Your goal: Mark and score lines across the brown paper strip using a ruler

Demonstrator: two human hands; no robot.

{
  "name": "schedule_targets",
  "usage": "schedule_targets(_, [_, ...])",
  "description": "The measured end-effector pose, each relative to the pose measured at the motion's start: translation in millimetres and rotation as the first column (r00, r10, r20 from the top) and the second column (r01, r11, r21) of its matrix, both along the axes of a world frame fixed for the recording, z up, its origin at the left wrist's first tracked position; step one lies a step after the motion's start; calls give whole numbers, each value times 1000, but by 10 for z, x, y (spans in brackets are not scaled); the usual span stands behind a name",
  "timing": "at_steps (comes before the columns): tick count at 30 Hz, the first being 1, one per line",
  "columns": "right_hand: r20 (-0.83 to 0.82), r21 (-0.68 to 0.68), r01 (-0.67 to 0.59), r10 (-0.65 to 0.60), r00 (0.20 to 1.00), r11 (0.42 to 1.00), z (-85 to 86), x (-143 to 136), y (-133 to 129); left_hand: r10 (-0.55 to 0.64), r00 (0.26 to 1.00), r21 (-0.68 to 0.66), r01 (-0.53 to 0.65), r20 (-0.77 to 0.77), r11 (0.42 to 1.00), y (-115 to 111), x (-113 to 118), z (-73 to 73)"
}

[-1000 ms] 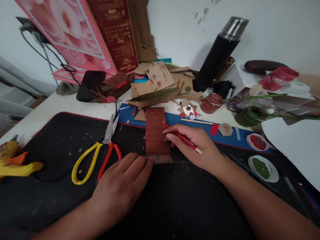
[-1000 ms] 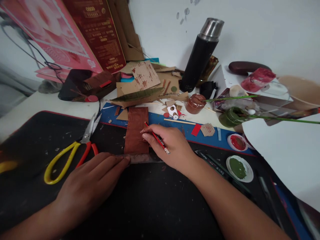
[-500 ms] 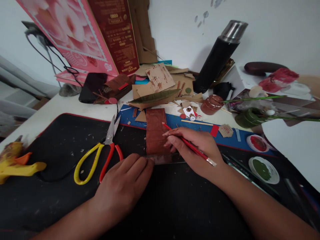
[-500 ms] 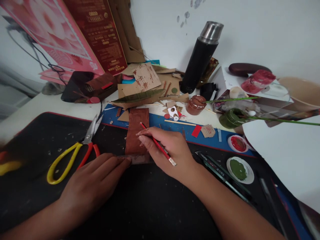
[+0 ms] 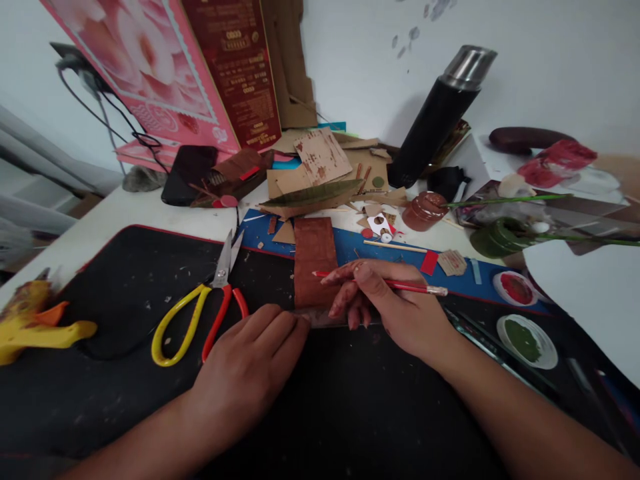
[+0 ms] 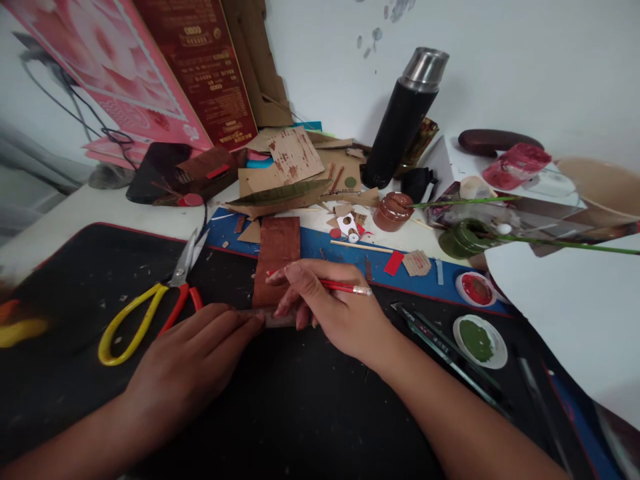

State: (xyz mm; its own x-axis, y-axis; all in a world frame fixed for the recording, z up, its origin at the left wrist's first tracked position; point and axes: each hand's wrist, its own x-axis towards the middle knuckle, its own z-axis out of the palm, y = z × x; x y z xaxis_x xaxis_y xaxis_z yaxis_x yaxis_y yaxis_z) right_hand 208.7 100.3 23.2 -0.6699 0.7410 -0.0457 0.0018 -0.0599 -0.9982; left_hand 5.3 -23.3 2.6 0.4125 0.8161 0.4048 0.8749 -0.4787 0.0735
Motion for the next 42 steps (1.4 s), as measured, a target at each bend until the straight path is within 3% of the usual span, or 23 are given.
schedule_targets(11, [39,-45,-84,86,996,995,-6,-4,-46,-8,1000,9,8,13,1000,3,7,-19])
schedule_targets(16, [141,-8,-106,106,984,994,15,-30,-61,-5,1000,9,5,20,1000,11,15,-9])
schedule_targets(37, [227,155,-104,67,972,982,-30,-34,-64,-5,1000,14,5,-6,1000,13,18,7])
schedule_targets(42, [238,143,-108,71,969,984,-30,-43,-66,-3,1000,16,3,-12,1000,7,21,10])
